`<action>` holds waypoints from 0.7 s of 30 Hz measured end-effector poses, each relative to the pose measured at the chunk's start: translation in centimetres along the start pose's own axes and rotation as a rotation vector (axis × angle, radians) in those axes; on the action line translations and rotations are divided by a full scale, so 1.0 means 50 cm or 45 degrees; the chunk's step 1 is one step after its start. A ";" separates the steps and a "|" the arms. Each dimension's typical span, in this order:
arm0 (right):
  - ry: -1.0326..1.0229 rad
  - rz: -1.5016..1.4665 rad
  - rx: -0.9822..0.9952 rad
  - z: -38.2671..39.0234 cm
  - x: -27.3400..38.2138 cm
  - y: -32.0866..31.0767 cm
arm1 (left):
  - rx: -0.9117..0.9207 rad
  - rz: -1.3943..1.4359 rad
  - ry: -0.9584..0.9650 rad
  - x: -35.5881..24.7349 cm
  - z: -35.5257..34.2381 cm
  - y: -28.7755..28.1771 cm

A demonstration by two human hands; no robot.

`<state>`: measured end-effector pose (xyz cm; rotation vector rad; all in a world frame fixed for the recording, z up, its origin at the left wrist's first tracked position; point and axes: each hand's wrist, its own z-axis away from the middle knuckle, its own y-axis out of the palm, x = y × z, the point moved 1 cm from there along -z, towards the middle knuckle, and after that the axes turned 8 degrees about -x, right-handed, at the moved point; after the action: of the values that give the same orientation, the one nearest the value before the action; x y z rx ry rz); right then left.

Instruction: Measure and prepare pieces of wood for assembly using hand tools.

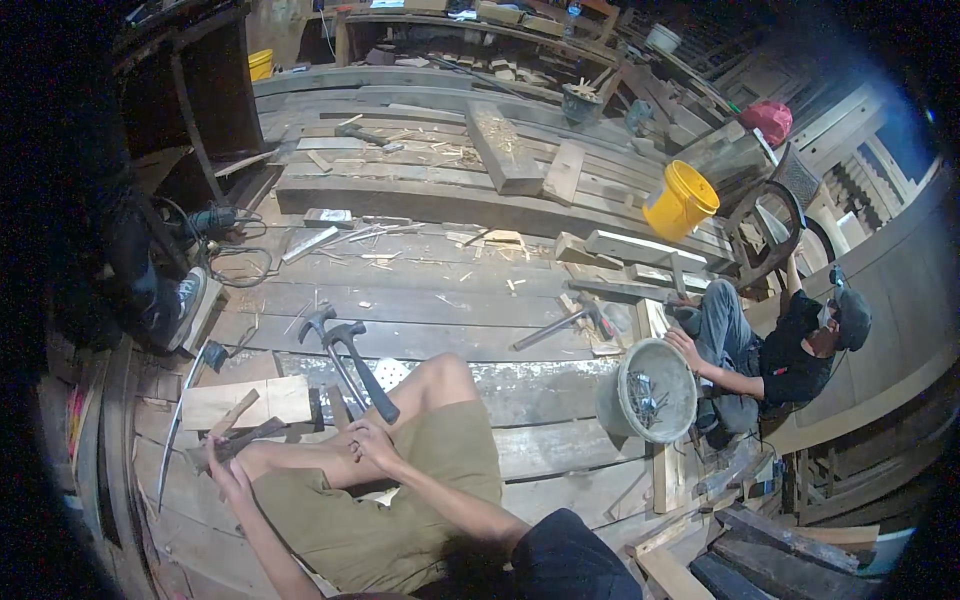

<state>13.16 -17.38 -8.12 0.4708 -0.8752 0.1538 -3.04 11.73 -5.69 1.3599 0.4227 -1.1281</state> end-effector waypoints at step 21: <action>0.008 -0.024 0.026 -0.011 -0.011 -0.011 | -0.071 0.076 -0.036 0.002 0.000 0.018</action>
<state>13.39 -17.57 -9.02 0.4975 -0.8637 0.1469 -2.26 11.50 -5.29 1.2984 0.3876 -1.0780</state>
